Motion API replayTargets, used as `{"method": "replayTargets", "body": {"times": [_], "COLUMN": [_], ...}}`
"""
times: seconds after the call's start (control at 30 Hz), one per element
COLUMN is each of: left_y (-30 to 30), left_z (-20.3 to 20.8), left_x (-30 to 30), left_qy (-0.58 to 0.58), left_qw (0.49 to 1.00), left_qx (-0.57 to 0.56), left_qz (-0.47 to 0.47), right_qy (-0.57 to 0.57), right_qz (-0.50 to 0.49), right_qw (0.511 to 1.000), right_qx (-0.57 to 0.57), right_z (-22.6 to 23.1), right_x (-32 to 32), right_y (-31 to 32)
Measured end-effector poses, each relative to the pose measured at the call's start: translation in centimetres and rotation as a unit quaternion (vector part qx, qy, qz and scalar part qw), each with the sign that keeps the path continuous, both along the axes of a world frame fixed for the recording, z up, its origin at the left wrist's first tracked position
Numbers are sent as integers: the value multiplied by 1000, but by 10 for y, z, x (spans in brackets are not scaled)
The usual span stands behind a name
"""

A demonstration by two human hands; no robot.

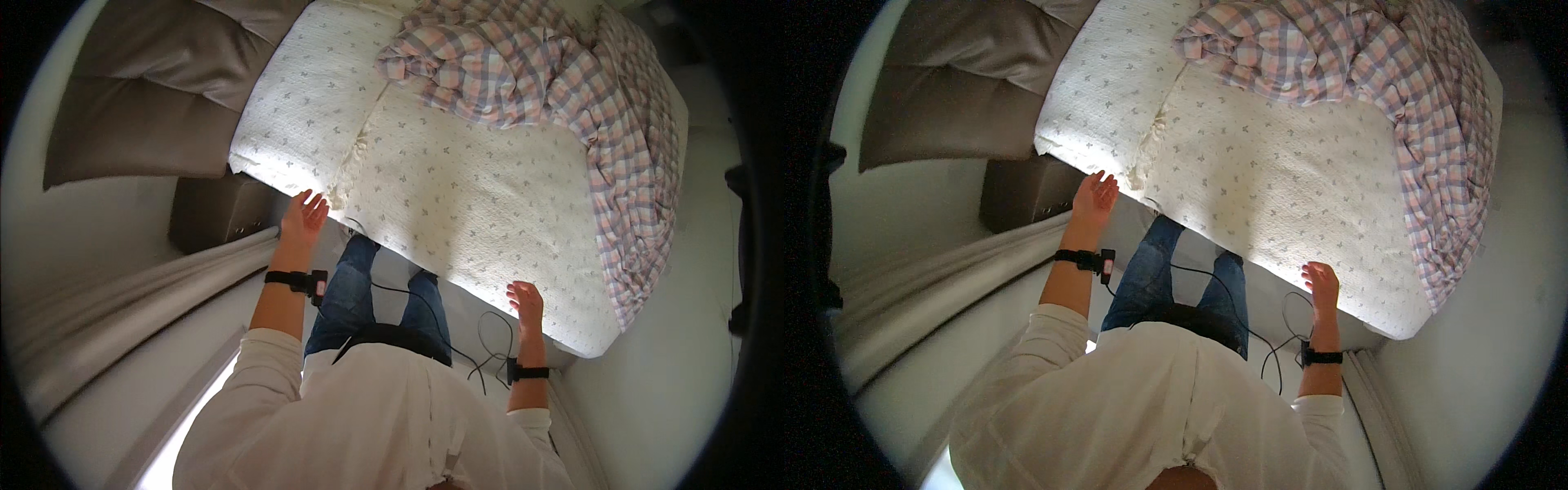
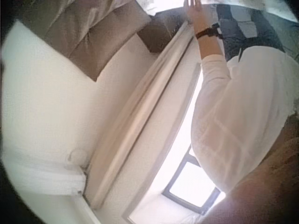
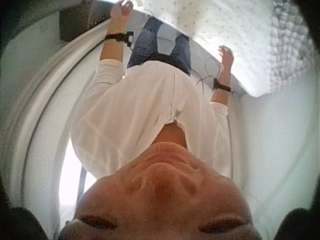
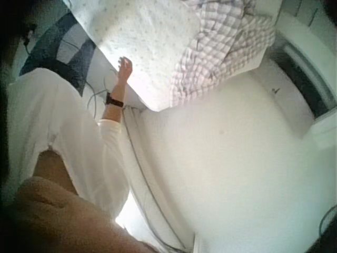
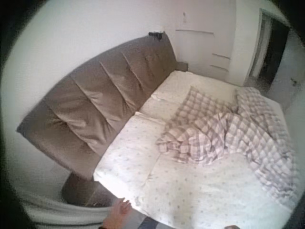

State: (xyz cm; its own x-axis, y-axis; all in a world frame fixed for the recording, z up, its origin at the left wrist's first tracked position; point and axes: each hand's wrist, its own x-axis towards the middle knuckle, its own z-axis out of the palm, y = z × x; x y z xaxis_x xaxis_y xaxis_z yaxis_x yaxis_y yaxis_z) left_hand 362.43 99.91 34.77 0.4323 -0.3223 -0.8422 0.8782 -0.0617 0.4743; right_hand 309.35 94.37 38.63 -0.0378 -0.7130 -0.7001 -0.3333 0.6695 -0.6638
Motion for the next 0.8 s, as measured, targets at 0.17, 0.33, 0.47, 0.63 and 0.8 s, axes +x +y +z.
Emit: {"method": "replayTargets", "body": {"times": [0.17,0.33,0.47,0.63,0.8], "left_y": [-24,-4,6,-16,-54], "left_z": [-33,-34,0,44,76], "left_x": [90,216,339,399,377], "left_qy": [-6,-2,-122,-156,-142], "left_qw": [996,993,986,976,975], "left_qx": [68,5,-35,-111,-117], "left_qz": [-55,-114,-113,-108,-126], "right_qy": [75,89,128,162,239], "right_qz": [-57,-50,-52,-61,33], "right_qw": [992,993,990,977,938], "right_qx": [84,53,-1,-123,-251], "right_z": [3,35,65,111,177], "right_x": [47,97,79,46,38], "right_y": [13,-7,-59,-119,-226]}}
